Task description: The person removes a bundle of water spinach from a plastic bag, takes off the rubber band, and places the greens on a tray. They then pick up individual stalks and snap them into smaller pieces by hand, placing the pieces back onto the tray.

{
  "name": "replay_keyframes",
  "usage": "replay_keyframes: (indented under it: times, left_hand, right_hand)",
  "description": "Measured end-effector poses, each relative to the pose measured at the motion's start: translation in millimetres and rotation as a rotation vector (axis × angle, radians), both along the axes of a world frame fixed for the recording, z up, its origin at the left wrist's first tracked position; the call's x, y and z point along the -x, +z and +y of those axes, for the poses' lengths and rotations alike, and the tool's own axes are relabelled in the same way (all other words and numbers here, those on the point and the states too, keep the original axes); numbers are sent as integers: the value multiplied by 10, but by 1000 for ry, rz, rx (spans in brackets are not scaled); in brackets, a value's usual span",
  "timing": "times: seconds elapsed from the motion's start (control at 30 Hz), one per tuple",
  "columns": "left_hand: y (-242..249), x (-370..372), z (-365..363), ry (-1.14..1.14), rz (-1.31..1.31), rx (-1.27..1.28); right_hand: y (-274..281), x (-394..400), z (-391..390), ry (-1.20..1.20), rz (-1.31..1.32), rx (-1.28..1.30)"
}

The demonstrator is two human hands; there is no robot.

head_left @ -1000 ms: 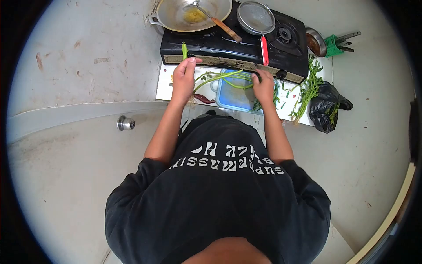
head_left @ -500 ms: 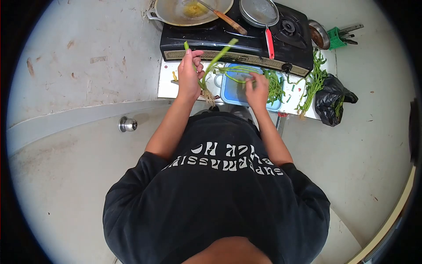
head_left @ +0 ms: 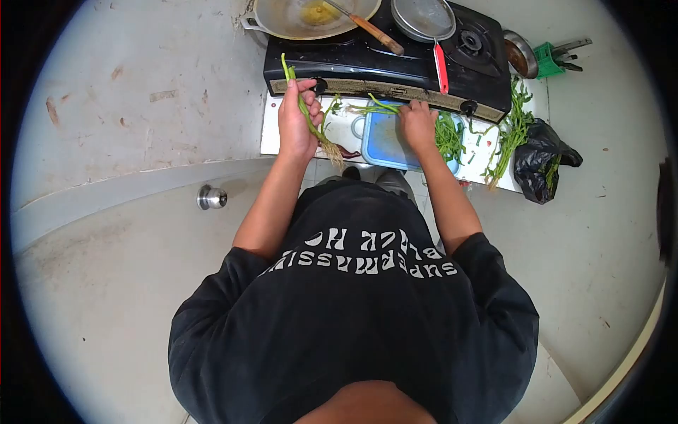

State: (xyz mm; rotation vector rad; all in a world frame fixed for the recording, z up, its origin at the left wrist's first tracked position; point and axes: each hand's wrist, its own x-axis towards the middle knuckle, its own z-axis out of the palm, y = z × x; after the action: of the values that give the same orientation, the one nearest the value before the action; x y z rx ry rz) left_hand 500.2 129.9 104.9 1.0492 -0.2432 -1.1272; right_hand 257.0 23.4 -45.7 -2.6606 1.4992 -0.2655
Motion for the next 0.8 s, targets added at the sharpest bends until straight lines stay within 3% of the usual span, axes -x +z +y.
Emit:
replay_keyframes:
  times: [0.1, 0.2, 0.23, 0.3, 0.43, 0.6, 0.67, 0.8]
  left_hand:
    - [-54, 19, -25, -13, 67, 57]
    - [-33, 32, -43, -31, 65, 81]
    - [-34, 39, -36, -53, 55, 78]
    - [-37, 57, -40, -75, 68, 97]
    - [11, 115, -60, -127, 37, 123]
    - [50, 111, -16, -197, -9, 131]
    - [32, 72, 4, -265, -46, 130]
    - [0, 49, 84, -399, -241, -32]
  right_hand:
    - [8, 39, -15, 5, -52, 1]
    - [508, -48, 209, -90, -361, -25]
    - [677, -88, 273, -86, -354, -27]
    - [1049, -206, 366, -21, -721, -207]
    - [1341, -474, 406, 139, -831, -222]
    - [1245, -567, 343, 315, -830, -221]
    - [1205, -535, 327, 282, -852, -518]
    - [1322, -456, 450, 189, -920, -638]
